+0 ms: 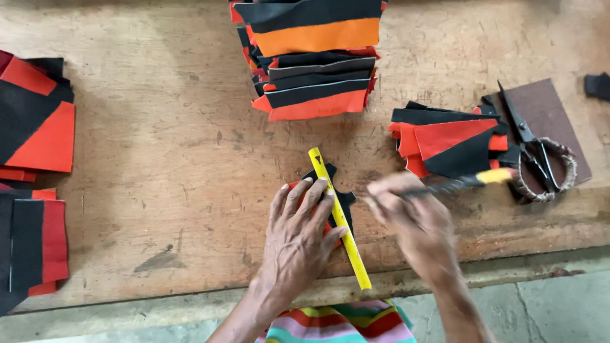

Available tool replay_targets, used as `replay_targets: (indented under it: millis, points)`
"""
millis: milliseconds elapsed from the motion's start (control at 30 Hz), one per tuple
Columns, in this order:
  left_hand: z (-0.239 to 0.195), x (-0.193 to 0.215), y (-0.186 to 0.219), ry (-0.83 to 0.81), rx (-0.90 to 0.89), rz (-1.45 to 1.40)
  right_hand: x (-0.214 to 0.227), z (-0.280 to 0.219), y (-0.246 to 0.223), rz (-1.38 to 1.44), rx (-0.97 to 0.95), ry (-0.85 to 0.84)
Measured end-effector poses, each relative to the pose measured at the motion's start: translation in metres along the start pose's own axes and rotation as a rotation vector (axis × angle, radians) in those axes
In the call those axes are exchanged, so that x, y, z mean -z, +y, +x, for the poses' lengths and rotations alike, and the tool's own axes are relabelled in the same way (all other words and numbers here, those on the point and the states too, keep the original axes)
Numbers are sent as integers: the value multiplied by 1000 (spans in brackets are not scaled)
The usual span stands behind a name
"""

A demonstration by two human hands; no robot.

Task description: The person uses a yellow ruler and a pencil to mark straight lines on small red and black fabric pieces. They repeatedly position the ruler, draw a line, and then move to the next piece, stacking the marked pieces on the table.

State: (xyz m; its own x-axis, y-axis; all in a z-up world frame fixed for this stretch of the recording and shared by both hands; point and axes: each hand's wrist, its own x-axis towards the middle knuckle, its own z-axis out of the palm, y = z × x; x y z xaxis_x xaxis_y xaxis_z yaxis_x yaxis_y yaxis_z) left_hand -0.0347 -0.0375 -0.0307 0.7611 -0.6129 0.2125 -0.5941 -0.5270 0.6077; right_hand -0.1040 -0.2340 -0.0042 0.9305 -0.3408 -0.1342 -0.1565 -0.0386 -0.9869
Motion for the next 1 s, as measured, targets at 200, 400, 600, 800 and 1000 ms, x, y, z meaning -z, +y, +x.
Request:
replay_targets:
  millis: [200, 400, 600, 800, 1000]
  points:
    - [-4, -2, -1, 6, 10, -16, -39, 55, 10, -360, 334, -12]
    - [-3, -2, -4, 12, 6, -31, -49, 62, 7, -437, 304, -12]
    - [-4, -1, -5, 29, -5, -60, -54, 62, 0, -551, 369, 2]
    - [-3, -3, -6, 20, 10, -47, -56, 60, 6, -467, 397, 6]
    - [2, -1, -7, 49, -21, -64, -15, 6, 0, -500, 208, -57]
